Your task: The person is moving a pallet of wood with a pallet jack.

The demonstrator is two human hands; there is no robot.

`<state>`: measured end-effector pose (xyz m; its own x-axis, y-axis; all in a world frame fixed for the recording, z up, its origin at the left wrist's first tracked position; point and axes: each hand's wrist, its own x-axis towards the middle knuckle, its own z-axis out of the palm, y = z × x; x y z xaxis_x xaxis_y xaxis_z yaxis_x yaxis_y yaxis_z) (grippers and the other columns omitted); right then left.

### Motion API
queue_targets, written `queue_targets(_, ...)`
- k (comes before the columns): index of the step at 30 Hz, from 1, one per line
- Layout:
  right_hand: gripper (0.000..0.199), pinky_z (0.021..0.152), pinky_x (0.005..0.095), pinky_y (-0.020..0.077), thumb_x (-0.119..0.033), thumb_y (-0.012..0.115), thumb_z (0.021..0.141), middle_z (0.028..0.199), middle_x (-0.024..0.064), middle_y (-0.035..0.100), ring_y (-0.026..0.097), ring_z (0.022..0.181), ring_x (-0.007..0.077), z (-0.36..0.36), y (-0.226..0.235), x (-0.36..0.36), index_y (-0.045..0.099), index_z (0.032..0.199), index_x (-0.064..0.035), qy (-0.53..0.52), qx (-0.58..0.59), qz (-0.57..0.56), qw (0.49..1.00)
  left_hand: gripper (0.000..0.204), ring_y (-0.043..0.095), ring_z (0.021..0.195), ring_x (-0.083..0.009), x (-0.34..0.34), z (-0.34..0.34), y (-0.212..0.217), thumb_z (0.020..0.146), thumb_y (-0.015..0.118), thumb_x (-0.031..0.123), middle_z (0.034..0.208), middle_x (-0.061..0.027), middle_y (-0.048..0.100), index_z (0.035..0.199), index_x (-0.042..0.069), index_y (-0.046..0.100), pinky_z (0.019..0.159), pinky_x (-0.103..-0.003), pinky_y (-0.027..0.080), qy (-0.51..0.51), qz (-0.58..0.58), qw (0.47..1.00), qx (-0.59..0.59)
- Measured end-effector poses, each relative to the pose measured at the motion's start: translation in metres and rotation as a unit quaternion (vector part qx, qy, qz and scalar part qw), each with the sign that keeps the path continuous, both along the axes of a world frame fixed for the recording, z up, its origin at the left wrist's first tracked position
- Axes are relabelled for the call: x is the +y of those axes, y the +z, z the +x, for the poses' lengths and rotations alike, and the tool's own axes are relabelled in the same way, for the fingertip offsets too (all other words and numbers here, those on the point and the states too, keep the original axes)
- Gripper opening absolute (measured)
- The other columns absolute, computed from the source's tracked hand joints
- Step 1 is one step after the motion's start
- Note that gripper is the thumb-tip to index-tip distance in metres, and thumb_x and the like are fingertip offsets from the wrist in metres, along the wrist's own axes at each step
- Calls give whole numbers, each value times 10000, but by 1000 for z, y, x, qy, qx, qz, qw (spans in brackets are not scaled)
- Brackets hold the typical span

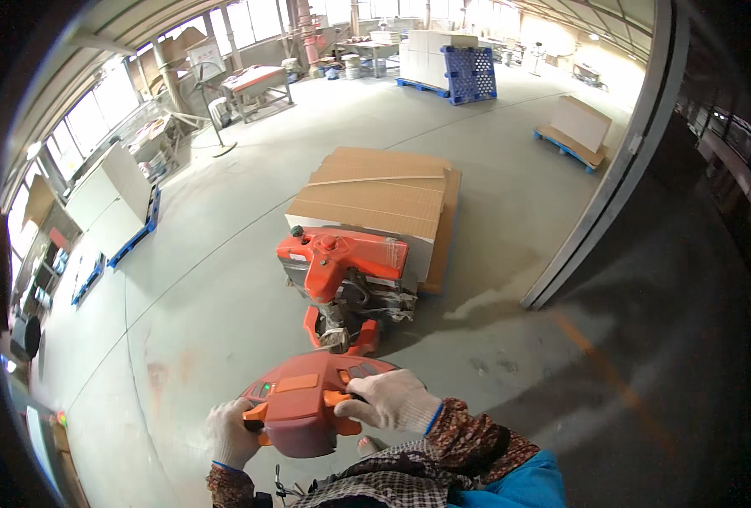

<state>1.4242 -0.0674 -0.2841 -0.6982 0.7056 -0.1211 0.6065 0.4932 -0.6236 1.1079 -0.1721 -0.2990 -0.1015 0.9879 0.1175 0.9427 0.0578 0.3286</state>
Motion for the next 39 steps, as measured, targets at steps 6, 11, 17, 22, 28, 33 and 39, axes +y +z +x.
queue_targets(6,565,733,468,536,-622,343,1061,883,118,698,689,856,373,76,3,68,678,963,-178,58,-93,-8,994,249,708,757,-340,25,94,11,728,816,275,762,-107,705,810,112,645,681,-471,524,8,-94,995,-41)
queue_targets(11,845,756,494,534,-770,194,1012,813,147,702,685,850,407,109,15,119,698,836,-115,66,-54,-34,996,277,722,730,-350,37,150,35,769,762,249,773,-127,717,934,69,632,664,-479,553,9,-198,980,-22)
queue_targets(17,700,672,463,529,-678,321,1043,767,142,681,666,764,404,73,48,115,709,834,-135,112,-4,-13,994,316,728,735,-350,1,134,81,775,752,232,758,-133,714,1015,66,632,658,-470,558,51,-180,982,-29)
queue_targets(22,632,655,458,526,-635,365,1046,773,143,681,665,758,399,44,52,128,710,854,-141,140,-5,18,990,261,722,740,-357,-6,123,76,774,761,234,751,-138,709,980,91,689,656,-465,558,98,-169,980,-29)
queue_targets(28,828,711,482,534,-766,306,1000,761,173,692,684,787,416,46,19,171,723,795,-80,129,-14,26,991,253,717,773,-367,25,140,33,765,785,254,794,-141,717,969,114,727,680,-455,565,131,-142,979,-61)
queue_targets(33,812,715,476,534,-761,306,1003,773,165,699,690,796,400,46,11,192,727,823,-90,129,-14,38,991,331,723,797,-361,47,138,36,767,796,275,834,-135,731,1041,114,702,700,-444,573,120,-170,975,-75)
queue_targets(39,585,645,458,530,-581,352,1062,769,149,685,667,750,412,77,15,237,708,881,-154,182,-27,133,974,489,736,766,-364,89,165,61,809,776,348,789,-163,720,1158,42,621,701,-460,584,57,-217,968,-112)
